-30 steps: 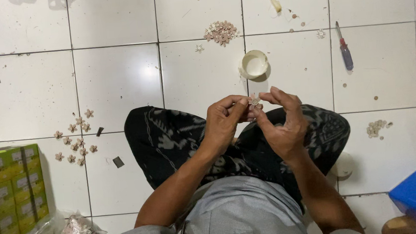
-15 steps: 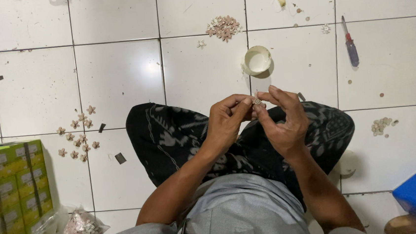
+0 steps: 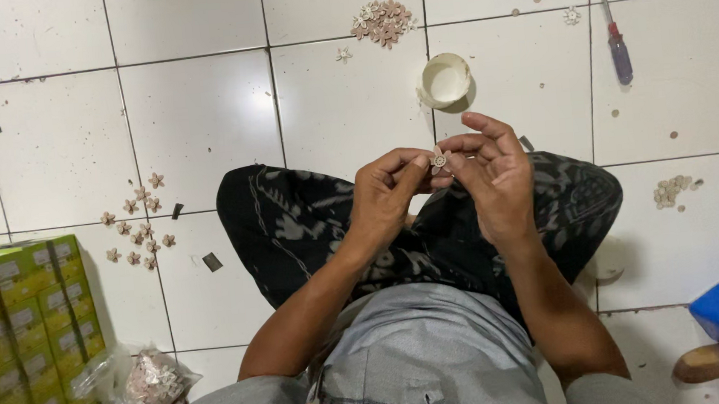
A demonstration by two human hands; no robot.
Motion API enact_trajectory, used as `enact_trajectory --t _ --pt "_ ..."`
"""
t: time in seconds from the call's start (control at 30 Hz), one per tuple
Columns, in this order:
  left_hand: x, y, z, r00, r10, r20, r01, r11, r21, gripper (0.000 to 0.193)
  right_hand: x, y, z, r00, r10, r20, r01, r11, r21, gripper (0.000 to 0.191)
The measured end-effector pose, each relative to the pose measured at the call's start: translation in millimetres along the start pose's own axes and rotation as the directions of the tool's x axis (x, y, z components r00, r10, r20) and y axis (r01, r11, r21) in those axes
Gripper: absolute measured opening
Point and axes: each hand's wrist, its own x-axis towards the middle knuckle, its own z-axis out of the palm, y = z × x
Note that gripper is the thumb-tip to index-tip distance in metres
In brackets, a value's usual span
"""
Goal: The person sits on the floor and repeatedly picks up small flower-shaped pieces and circular discs. They apply adhesive from a small cup to the pieces and press them together to form small decorative units, placing the finished items on the floor.
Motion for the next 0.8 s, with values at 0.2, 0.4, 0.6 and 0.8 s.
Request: enact_trajectory --t 0.2,0.4,0.6,0.8 --pt "-1.9 -3.8 -1.2 1.0 -0.001 0.006 0.0 0.998 0.07 0.026 -1.0 -2.0 6.8 1.0 0.017 -0.004 -0.017 1.0 -0.02 0.05" --pt "0.0 -9.6 -0.4 0.991 0.114 0.066 -0.106 0.987 -0.117 0.025 -5.3 0.3 -1.9 1.0 -0.005 -0.002 0.005 1.0 0.022 0.047" --pt "-3.2 -8.6 4.2 0.999 -0.042 -0.027 0.044 0.997 0.058 0.02 -8.7 0.2 -3.5 1.0 0.013 0.001 -0.013 0.999 0.04 0.047" --pt "-9.1 -4.8 7.8 0.998 -0.006 -0.07 0.021 0.977 0.211 0.02 -10.4 -1.0 -1.9 1.0 0.005 0.028 -0.004 0.998 -0.059 0.05"
